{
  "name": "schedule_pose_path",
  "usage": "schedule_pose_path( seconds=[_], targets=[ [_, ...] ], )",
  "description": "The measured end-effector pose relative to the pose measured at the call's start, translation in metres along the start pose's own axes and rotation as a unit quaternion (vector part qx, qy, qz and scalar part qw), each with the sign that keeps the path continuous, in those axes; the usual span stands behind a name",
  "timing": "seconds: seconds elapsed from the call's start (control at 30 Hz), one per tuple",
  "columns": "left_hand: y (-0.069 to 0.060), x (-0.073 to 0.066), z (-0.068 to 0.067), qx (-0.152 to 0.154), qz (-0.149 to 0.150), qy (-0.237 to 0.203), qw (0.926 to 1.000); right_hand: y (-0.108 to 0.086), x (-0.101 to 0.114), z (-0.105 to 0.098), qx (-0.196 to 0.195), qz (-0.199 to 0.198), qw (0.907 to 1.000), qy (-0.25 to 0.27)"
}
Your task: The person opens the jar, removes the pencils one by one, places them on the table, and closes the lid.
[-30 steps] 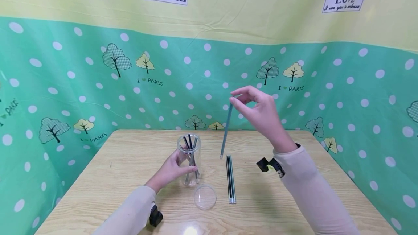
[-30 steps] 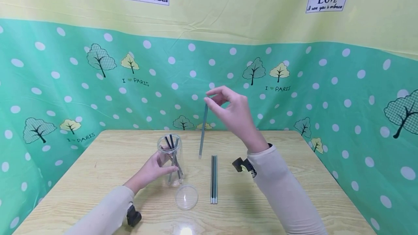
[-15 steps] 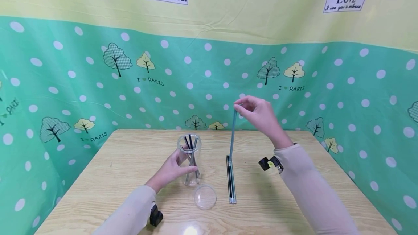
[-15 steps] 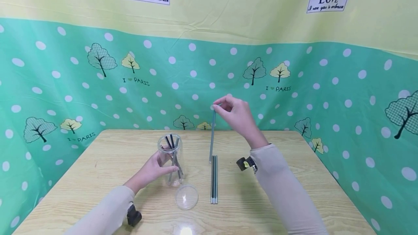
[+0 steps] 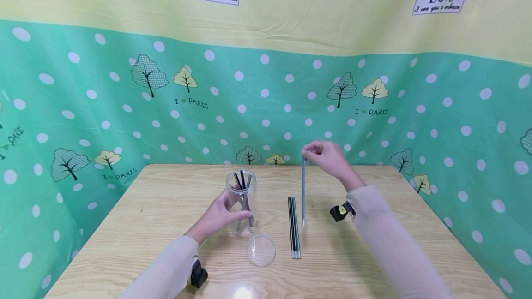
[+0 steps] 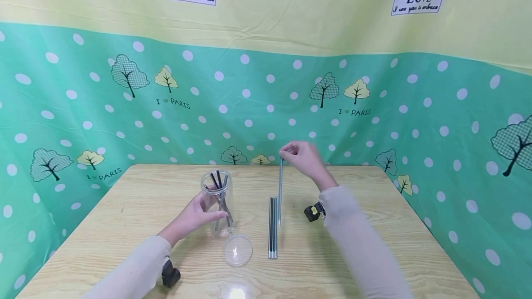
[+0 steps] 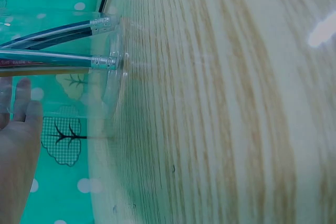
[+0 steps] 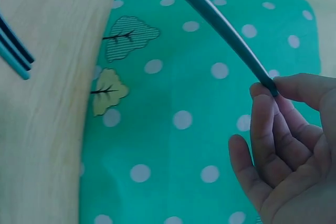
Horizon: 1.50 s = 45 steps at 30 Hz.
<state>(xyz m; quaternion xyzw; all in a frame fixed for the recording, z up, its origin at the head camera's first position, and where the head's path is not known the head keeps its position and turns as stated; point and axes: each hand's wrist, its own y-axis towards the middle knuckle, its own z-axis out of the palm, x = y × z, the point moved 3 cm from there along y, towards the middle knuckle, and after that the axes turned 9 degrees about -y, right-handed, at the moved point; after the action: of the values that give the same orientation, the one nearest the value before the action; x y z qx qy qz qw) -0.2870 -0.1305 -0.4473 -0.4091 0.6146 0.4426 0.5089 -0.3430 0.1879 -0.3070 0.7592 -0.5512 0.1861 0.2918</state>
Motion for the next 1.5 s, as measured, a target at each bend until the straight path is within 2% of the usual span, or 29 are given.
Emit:
schedule_pose_path(
  seconds=[0.13,0.47,0.67,1.07,1.27,1.5],
  targets=[
    [0.0,0.0,0.0,0.001,-0.001,0.0,1.0,0.001,-0.016,0.014,0.024,0.02,0.9995,0.008],
    [-0.001,-0.001,0.0,0.003,0.003,-0.002,1.0,0.002,-0.053,0.054,0.074,0.066,0.9926,0.071],
    [-0.001,-0.001,0.0,0.001,0.001,0.001,1.0,0.0,-0.07,0.075,0.098,0.094,0.988,0.073],
    [-0.001,-0.001,0.0,0.001,0.001,-0.003,1.0,-0.004,-0.089,0.098,0.123,0.124,0.9827,0.063],
    [-0.001,0.0,0.0,0.003,0.001,-0.005,1.0,-0.01,-0.091,0.104,0.137,0.132,0.9787,0.079],
    [-0.001,0.0,0.0,0.003,-0.001,-0.006,1.0,-0.012,-0.09,0.112,0.145,0.13,0.9783,0.072]
  ],
)
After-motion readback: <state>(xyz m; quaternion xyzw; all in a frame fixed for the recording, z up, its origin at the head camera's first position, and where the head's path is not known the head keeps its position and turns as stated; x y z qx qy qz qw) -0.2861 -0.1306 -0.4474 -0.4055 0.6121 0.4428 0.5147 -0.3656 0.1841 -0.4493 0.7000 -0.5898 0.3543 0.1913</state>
